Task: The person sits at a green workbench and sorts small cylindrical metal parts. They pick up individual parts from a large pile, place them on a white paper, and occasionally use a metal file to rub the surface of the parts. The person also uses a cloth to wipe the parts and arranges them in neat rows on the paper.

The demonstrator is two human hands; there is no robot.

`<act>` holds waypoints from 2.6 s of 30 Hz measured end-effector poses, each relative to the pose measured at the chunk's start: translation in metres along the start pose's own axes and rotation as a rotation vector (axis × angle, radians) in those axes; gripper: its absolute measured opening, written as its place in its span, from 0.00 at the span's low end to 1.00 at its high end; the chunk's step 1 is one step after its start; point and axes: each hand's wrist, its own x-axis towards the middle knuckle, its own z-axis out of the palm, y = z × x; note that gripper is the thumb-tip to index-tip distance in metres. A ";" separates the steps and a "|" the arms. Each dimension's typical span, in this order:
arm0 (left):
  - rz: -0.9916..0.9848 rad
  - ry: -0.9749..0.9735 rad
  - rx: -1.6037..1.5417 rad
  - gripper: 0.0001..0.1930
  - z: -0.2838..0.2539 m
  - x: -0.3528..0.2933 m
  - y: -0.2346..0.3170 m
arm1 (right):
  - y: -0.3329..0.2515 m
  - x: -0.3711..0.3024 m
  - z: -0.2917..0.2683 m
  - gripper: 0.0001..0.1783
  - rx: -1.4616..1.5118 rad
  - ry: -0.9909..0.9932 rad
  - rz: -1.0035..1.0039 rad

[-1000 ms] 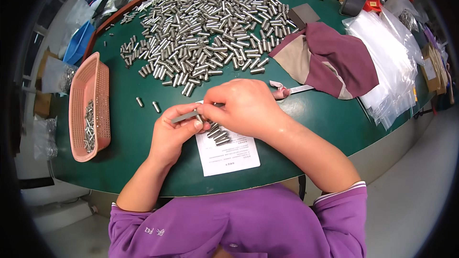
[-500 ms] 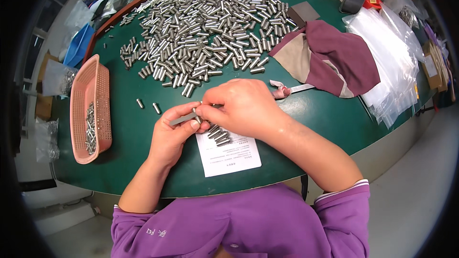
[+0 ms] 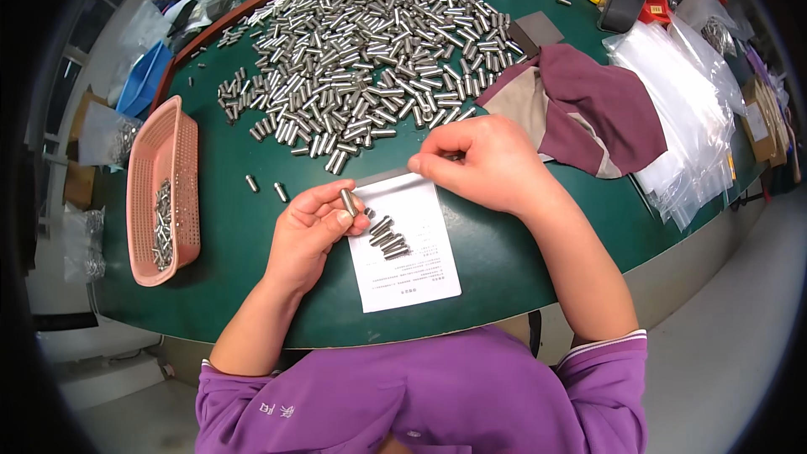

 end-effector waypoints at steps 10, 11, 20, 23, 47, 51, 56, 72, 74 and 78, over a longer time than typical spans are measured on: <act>0.040 0.032 0.017 0.17 0.004 -0.001 -0.004 | -0.011 0.001 0.018 0.08 -0.130 0.027 -0.194; 0.044 0.031 0.013 0.16 0.004 -0.001 -0.004 | -0.010 -0.001 0.012 0.08 -0.123 0.003 -0.095; 0.049 0.043 0.044 0.16 0.004 -0.001 -0.004 | -0.003 0.001 0.003 0.08 -0.159 0.032 -0.150; 0.039 0.034 0.049 0.16 0.002 0.000 -0.005 | -0.002 -0.001 -0.001 0.11 -0.061 0.015 -0.063; 0.007 0.035 0.022 0.16 0.004 0.000 -0.001 | -0.008 0.002 0.014 0.12 -0.078 -0.004 -0.158; -0.028 0.073 0.064 0.17 0.011 0.000 0.004 | -0.021 0.005 0.041 0.12 -0.148 0.065 -0.322; 0.009 -0.004 0.027 0.17 0.001 0.000 -0.002 | -0.006 0.000 0.017 0.11 -0.088 0.008 -0.143; 0.395 0.183 -0.176 0.06 -0.028 0.001 0.040 | -0.005 0.001 0.012 0.13 -0.119 0.212 -0.137; 0.423 0.205 -0.116 0.05 -0.035 -0.001 0.047 | -0.005 0.002 0.013 0.13 -0.093 0.211 -0.145; 0.645 0.246 -0.026 0.09 -0.046 -0.034 0.085 | 0.006 0.003 0.017 0.15 -0.136 0.300 -0.199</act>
